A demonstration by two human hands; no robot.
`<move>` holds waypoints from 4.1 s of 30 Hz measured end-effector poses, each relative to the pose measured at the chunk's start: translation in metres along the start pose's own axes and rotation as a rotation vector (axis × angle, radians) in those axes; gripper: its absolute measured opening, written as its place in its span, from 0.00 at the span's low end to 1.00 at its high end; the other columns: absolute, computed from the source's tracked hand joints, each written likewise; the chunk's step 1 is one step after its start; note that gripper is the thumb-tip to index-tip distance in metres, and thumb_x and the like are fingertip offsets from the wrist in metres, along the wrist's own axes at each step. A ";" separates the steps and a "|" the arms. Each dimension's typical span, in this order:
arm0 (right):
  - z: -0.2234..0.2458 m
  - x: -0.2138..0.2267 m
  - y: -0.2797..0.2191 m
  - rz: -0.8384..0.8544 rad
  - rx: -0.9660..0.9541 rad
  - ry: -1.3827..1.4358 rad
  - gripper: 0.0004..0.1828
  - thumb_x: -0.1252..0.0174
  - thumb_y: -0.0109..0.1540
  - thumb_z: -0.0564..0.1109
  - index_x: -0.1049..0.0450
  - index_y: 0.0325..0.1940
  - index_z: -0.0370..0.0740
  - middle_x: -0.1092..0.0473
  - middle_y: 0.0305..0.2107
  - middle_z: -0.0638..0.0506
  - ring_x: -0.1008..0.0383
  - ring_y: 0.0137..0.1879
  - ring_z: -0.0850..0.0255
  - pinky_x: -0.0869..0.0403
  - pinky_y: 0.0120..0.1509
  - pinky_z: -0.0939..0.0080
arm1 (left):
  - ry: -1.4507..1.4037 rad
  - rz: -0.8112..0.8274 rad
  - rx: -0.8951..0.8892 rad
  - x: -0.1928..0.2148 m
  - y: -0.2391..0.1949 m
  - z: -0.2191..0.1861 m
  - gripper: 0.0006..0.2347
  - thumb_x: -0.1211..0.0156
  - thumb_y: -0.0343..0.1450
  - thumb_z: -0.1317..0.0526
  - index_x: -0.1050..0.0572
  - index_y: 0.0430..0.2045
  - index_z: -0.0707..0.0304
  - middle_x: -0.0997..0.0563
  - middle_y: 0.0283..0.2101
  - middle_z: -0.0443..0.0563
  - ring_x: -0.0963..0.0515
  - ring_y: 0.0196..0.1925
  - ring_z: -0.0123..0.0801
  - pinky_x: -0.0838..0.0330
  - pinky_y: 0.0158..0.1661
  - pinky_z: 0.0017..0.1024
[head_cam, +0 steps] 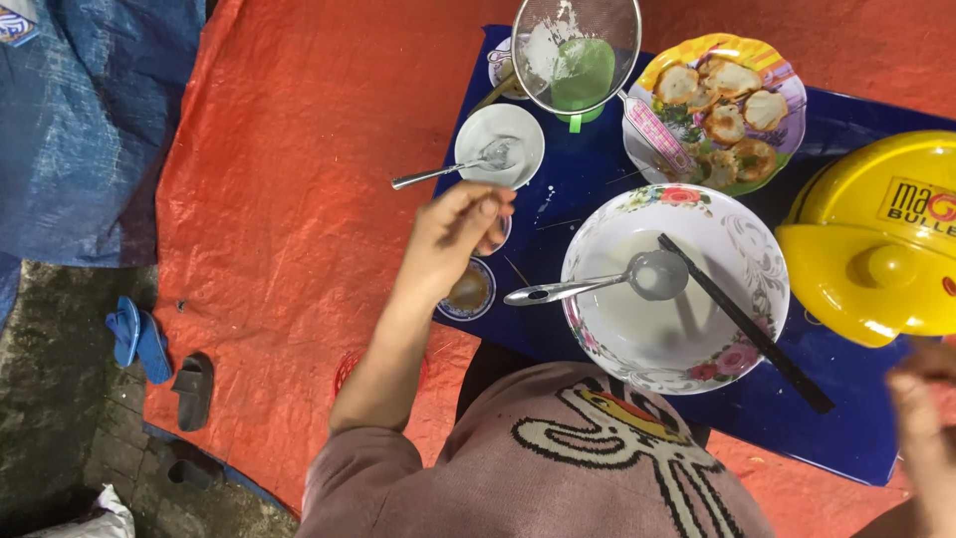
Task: Preparing small savory cakes by pouring batter into a mold and adding toppings
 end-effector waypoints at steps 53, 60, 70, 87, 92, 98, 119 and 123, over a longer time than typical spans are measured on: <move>0.144 -0.090 0.314 0.342 0.249 -0.320 0.10 0.35 0.64 0.37 0.29 0.34 0.31 0.32 0.25 0.45 0.38 0.31 0.58 0.40 0.35 0.54 | 0.038 0.109 0.136 -0.073 0.092 0.040 0.15 0.55 0.75 0.47 0.33 0.38 0.61 0.18 0.35 0.56 0.14 0.30 0.31 0.15 0.31 0.25; 0.138 -0.074 0.296 0.329 0.188 -0.325 0.15 0.32 0.69 0.42 0.30 0.36 0.33 0.33 0.25 0.46 0.40 0.31 0.57 0.41 0.35 0.54 | 0.195 0.169 -0.022 -0.067 0.050 0.012 0.09 0.54 0.78 0.55 0.36 0.34 0.59 0.20 0.36 0.49 0.12 0.34 0.34 0.14 0.32 0.28; 0.141 -0.075 0.284 0.340 0.212 -0.317 0.09 0.34 0.65 0.39 0.27 0.42 0.32 0.29 0.28 0.46 0.37 0.32 0.58 0.38 0.37 0.55 | 0.269 0.127 -0.247 -0.070 0.034 0.016 0.07 0.51 0.78 0.59 0.36 0.34 0.62 0.25 0.29 0.52 0.13 0.31 0.33 0.16 0.28 0.27; 0.147 -0.077 0.280 0.383 0.143 -0.288 0.11 0.32 0.64 0.39 0.26 0.45 0.31 0.28 0.30 0.44 0.32 0.33 0.57 0.35 0.33 0.55 | 0.400 0.089 -0.424 -0.077 0.033 0.031 0.07 0.47 0.78 0.60 0.33 0.38 0.63 0.22 0.39 0.51 0.21 0.37 0.40 0.28 0.38 0.35; 0.145 -0.079 0.281 0.386 0.155 -0.316 0.10 0.32 0.64 0.41 0.26 0.43 0.33 0.27 0.29 0.45 0.33 0.32 0.58 0.36 0.34 0.55 | 0.389 0.094 -0.424 -0.078 0.033 0.032 0.06 0.46 0.78 0.61 0.33 0.37 0.64 0.22 0.39 0.51 0.20 0.37 0.40 0.28 0.38 0.35; 0.141 -0.082 0.282 0.385 0.186 -0.339 0.11 0.32 0.65 0.43 0.25 0.43 0.33 0.27 0.29 0.45 0.32 0.32 0.57 0.35 0.36 0.55 | 0.383 0.097 -0.435 -0.080 0.034 0.037 0.05 0.46 0.78 0.62 0.32 0.38 0.64 0.22 0.39 0.51 0.20 0.37 0.40 0.28 0.39 0.35; 0.145 -0.081 0.280 0.402 0.250 -0.320 0.13 0.31 0.64 0.40 0.29 0.36 0.31 0.31 0.26 0.46 0.37 0.32 0.57 0.40 0.36 0.54 | 0.371 0.101 -0.447 -0.083 0.034 0.036 0.04 0.45 0.77 0.65 0.32 0.38 0.64 0.22 0.39 0.52 0.21 0.38 0.39 0.27 0.40 0.33; 0.148 -0.080 0.277 0.405 0.245 -0.312 0.13 0.32 0.64 0.38 0.31 0.33 0.32 0.33 0.25 0.46 0.39 0.31 0.56 0.41 0.36 0.55 | 0.374 0.104 -0.452 -0.084 0.034 0.036 0.04 0.45 0.77 0.65 0.32 0.39 0.64 0.23 0.39 0.51 0.22 0.36 0.38 0.28 0.38 0.32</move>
Point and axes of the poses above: each hand's wrist, its own y-axis towards the middle knuckle, its own x-axis out of the back of the hand, z = x × y, the point moved 3 cm from there along y, towards the middle knuckle
